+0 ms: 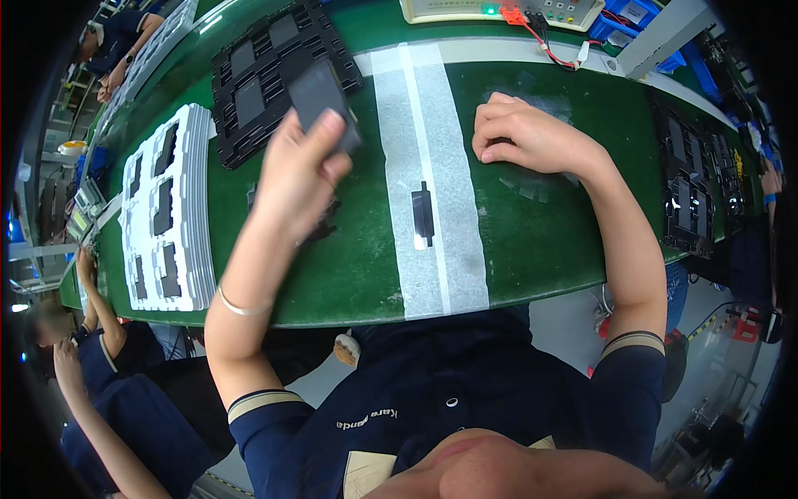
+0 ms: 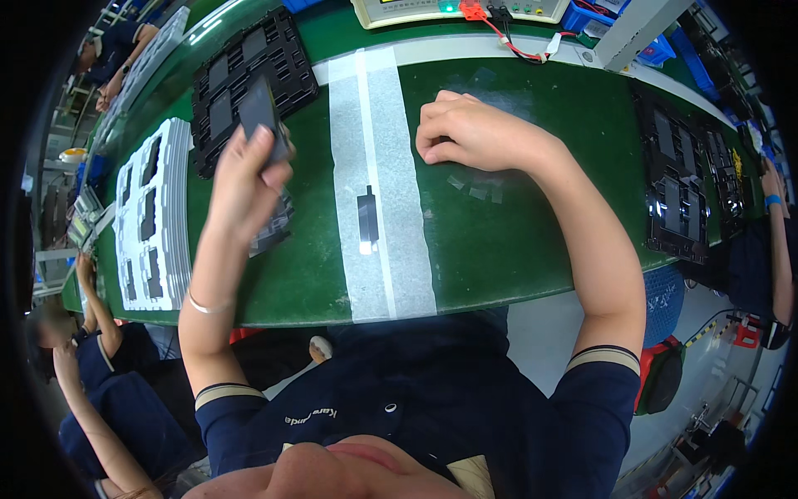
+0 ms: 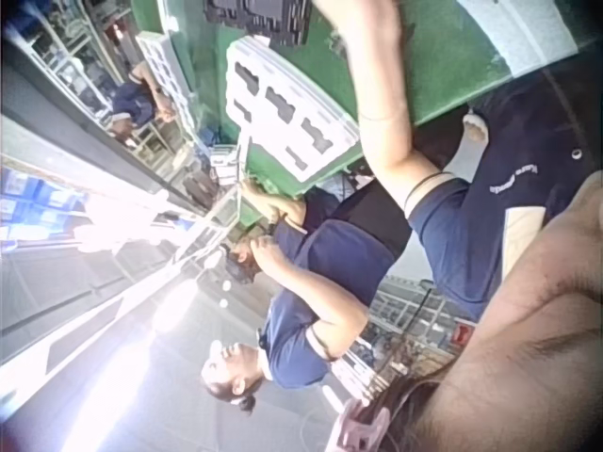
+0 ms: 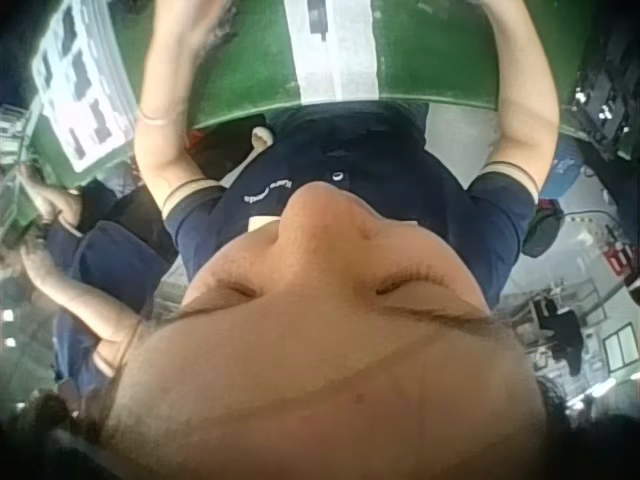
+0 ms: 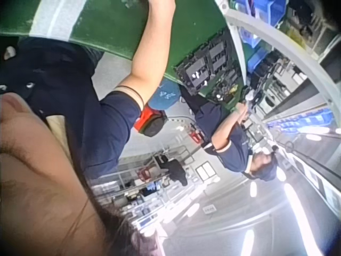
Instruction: Assembling and inspecting small black electronic components on a factory production line.
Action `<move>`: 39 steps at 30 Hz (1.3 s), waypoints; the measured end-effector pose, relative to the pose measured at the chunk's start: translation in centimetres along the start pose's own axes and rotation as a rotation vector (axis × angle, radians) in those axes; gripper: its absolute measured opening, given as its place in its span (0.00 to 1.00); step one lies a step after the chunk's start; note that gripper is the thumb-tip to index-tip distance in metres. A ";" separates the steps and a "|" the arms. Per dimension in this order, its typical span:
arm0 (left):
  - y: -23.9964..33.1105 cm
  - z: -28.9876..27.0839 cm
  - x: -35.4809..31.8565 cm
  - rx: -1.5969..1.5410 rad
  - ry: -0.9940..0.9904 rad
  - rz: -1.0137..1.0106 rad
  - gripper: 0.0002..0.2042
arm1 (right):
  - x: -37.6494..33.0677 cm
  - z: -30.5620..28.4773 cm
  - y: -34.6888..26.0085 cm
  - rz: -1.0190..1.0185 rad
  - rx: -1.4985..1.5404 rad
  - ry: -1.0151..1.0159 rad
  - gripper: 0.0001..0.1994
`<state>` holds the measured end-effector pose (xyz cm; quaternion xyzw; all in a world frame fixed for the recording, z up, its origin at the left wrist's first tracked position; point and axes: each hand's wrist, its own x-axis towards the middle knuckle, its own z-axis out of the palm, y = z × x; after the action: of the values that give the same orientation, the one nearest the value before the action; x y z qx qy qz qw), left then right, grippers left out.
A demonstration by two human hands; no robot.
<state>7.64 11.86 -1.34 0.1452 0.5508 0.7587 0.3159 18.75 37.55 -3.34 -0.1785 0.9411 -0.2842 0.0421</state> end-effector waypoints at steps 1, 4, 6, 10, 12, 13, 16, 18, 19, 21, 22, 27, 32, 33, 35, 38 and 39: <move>-0.6 0.6 -1.6 -0.006 -0.021 -0.062 0.09 | 0.1 -0.2 -0.3 0.006 -0.052 -0.026 0.06; -2.2 1.5 -3.8 0.028 -0.148 -0.138 0.12 | 0.6 -0.2 -2.1 -0.027 -0.047 0.061 0.09; -3.0 1.4 -4.4 0.006 -0.178 -0.173 0.13 | 1.0 0.6 -4.9 -0.004 0.367 0.269 0.07; -3.4 2.1 -5.3 -0.012 -0.242 -0.183 0.14 | 1.4 3.2 -8.2 0.150 0.749 0.397 0.04; -3.9 1.8 -5.5 0.033 -0.309 -0.139 0.14 | 1.5 3.5 -8.6 0.248 0.755 0.340 0.04; -3.7 1.7 -5.6 0.025 -0.309 -0.143 0.14 | 1.4 3.6 -8.5 0.255 0.754 0.335 0.04; -3.4 1.7 -5.7 0.075 -0.402 -0.239 0.15 | 1.0 3.8 -8.1 0.240 0.798 0.315 0.04; -3.4 1.7 -5.8 0.067 -0.422 -0.261 0.15 | 0.8 3.9 -7.9 0.213 0.978 0.279 0.03; -3.3 1.6 -5.8 0.070 -0.450 -0.282 0.15 | 0.7 3.9 -8.0 0.215 0.977 0.271 0.03; -3.2 1.6 -5.7 0.037 -0.456 -0.298 0.15 | 0.7 3.8 -8.1 0.265 1.197 0.262 0.03; -3.1 1.5 -5.7 0.010 -0.468 -0.315 0.15 | 0.8 3.6 -8.1 0.268 1.197 0.258 0.03; -2.9 1.6 -6.0 -0.056 -0.486 -0.377 0.15 | 0.9 3.8 -7.7 0.228 1.121 0.324 0.06; -3.0 1.6 -6.0 -0.031 -0.507 -0.422 0.15 | 0.8 3.9 -7.7 0.215 1.178 0.293 0.06; -3.0 1.6 -6.1 -0.022 -0.488 -0.428 0.15 | 0.8 3.9 -7.7 0.213 1.196 0.291 0.06; -3.0 1.7 -6.0 -0.009 -0.470 -0.431 0.15 | 0.8 4.0 -7.6 0.228 1.195 0.298 0.06; -2.9 1.9 -5.9 0.009 -0.446 -0.428 0.15 | 0.8 4.0 -7.5 0.250 1.175 0.301 0.05; -2.9 1.9 -5.9 0.026 -0.433 -0.426 0.15 | 0.8 4.0 -7.5 0.256 1.155 0.297 0.05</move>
<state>14.09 10.11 -2.57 0.1888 0.4986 0.6197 0.5760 21.02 29.38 -2.53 0.0294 0.6446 -0.7632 0.0343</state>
